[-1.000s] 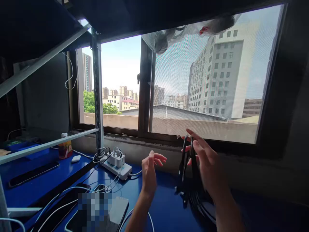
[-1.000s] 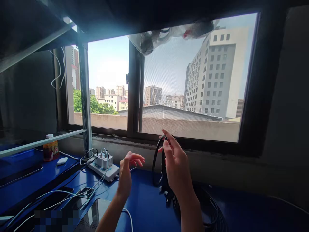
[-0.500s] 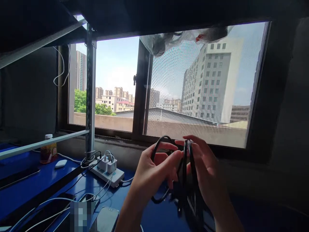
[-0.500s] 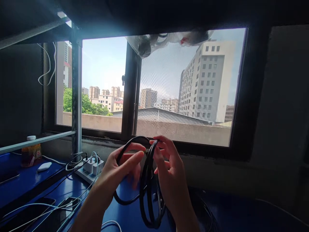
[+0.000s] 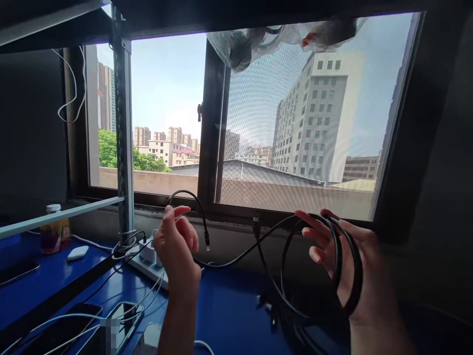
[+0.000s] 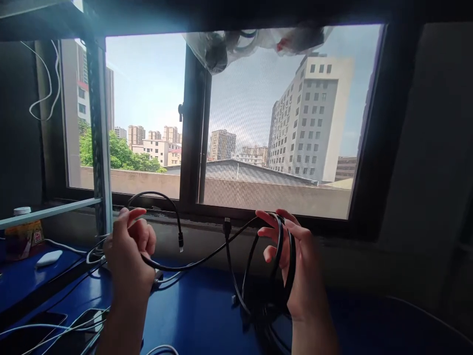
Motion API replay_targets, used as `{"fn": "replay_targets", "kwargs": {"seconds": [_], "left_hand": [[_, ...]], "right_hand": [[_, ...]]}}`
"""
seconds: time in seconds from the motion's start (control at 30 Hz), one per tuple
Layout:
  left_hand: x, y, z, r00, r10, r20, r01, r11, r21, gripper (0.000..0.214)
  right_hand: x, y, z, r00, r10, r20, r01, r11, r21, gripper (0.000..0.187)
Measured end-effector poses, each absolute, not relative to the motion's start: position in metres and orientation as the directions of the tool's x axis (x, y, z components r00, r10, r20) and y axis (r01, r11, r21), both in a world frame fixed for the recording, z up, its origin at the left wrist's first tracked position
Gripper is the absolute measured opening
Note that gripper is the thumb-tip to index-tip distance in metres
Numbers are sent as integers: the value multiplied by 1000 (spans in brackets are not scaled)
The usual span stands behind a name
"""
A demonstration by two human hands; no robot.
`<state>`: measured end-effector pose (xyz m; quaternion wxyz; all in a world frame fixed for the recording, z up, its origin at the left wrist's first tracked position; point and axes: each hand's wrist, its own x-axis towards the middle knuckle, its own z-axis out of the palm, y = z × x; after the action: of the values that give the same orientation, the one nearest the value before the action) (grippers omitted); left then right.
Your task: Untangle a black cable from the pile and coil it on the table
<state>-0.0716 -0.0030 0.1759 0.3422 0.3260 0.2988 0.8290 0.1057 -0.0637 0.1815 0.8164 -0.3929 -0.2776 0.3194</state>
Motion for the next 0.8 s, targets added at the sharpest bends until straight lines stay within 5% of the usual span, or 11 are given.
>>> {"fn": "replay_targets", "kwargs": {"seconds": [0.2,0.37,0.5,0.63,0.8], "left_hand": [[-55,-7,177,-625,702,341,-349,-642,683,32],[-49,-2,171,-326,836,441,-284,-532,798,39],[-53,1,168,-100,936,338,-81,-347,935,31],[-60,-1,160,116,953,280,28,-285,958,65],[-54,-7,154,462,854,240,-39,-251,967,104]], "right_hand": [[104,-54,175,597,668,445,-62,592,-804,45],[100,-43,165,385,675,629,182,613,-769,49],[97,-44,160,335,654,679,319,599,-734,57],[95,-52,157,274,592,758,360,668,-652,62],[91,-59,154,177,574,800,402,700,-591,82]]}}
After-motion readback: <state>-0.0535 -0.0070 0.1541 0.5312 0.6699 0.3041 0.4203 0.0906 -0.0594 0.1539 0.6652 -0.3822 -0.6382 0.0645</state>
